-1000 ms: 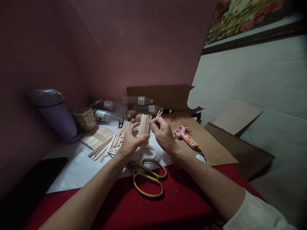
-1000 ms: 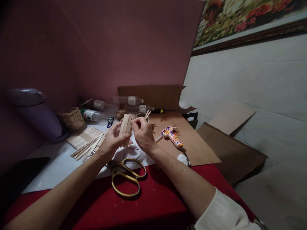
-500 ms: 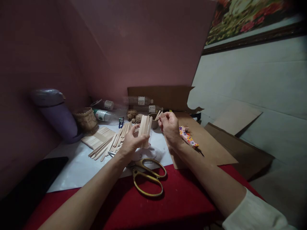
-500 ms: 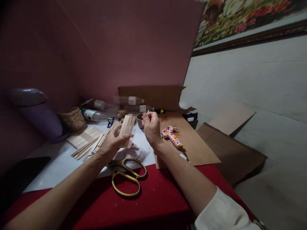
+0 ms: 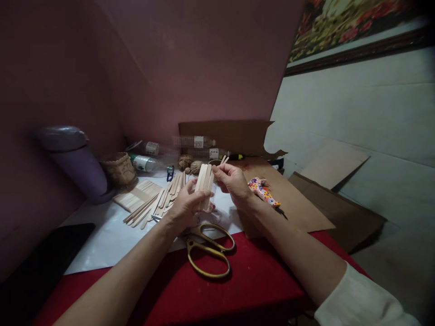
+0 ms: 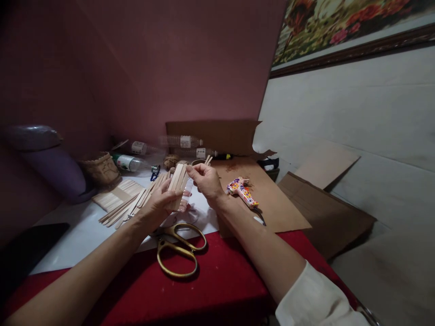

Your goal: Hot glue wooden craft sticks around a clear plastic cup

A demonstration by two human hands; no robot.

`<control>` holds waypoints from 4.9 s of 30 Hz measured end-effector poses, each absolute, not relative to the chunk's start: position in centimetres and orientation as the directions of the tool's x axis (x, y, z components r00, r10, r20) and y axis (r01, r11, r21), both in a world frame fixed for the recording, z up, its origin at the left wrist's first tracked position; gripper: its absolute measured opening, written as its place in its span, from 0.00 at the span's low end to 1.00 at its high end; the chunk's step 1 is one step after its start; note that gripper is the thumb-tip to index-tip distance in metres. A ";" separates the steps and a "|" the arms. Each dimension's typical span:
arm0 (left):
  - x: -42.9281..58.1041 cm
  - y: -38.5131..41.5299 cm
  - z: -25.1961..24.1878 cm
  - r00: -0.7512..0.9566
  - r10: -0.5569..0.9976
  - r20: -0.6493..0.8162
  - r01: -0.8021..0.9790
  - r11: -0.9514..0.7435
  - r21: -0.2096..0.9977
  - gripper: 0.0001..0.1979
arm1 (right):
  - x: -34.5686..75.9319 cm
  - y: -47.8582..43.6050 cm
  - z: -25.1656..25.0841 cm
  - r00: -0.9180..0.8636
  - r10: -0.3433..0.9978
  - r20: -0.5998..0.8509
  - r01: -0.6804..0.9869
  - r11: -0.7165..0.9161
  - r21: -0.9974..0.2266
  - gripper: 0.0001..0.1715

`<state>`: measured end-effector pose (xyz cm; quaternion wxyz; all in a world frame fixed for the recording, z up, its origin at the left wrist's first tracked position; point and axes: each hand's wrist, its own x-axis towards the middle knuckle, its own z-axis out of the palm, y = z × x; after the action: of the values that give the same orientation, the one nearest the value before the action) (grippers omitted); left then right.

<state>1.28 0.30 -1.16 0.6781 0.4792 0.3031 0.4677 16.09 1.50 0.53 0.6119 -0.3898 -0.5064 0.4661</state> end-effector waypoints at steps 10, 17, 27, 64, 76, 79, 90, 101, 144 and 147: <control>1.3 0.4 -1.8 0.412 0.910 0.051 -0.344 0.103 0.933 0.29 | 15.5 1.3 -0.1 0.159 0.939 0.304 -0.198 0.332 -0.922 0.28; 1.5 0.3 -1.9 0.381 0.924 0.034 -0.325 0.099 0.941 0.30 | 14.9 1.6 -1.1 0.260 0.901 0.348 -0.148 0.394 -0.907 0.27; 0.8 0.9 -0.8 0.222 0.972 0.073 -0.412 0.026 0.911 0.29 | 14.1 -0.2 -1.5 0.168 0.665 0.727 0.471 0.594 -0.652 0.13; 0.3 1.1 -1.2 0.218 0.976 0.012 -0.611 0.126 0.782 0.17 | 13.0 -1.3 -3.2 -0.090 0.438 0.895 0.535 0.779 -0.327 0.22; 0.5 1.1 -0.8 0.127 0.988 0.082 -0.633 0.017 0.774 0.21 | 12.6 -0.8 -3.2 0.198 0.744 0.638 0.313 0.569 -0.761 0.19; 0.4 0.8 -0.5 0.165 0.982 0.091 -0.634 0.034 0.773 0.22 | 12.4 -0.4 -3.3 0.183 0.853 0.488 0.195 0.455 -0.869 0.27; 0.5 1.1 -1.0 0.225 0.962 0.154 -0.610 0.016 0.792 0.22 | 12.4 -0.5 -3.2 0.121 0.911 0.395 0.121 0.381 -0.916 0.29; 0.3 1.2 -0.9 0.226 0.967 0.117 -0.604 0.045 0.796 0.22 | 12.2 -0.5 -3.9 0.153 0.833 0.532 0.192 0.503 -0.843 0.24; 0.1 1.1 -1.4 0.339 0.909 0.241 -0.401 -0.091 0.911 0.26 | 15.3 1.3 -1.8 0.033 0.772 0.635 0.153 0.624 -0.766 0.16; 0.1 1.2 -1.6 0.339 0.904 0.260 -0.387 -0.117 0.914 0.24 | 15.4 1.5 -1.9 0.020 0.771 0.636 0.159 0.626 -0.764 0.15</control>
<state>0.14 1.24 -1.59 0.6189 0.5353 0.2413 0.5217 15.44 1.50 -1.85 0.6196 -0.3550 -0.6550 0.2470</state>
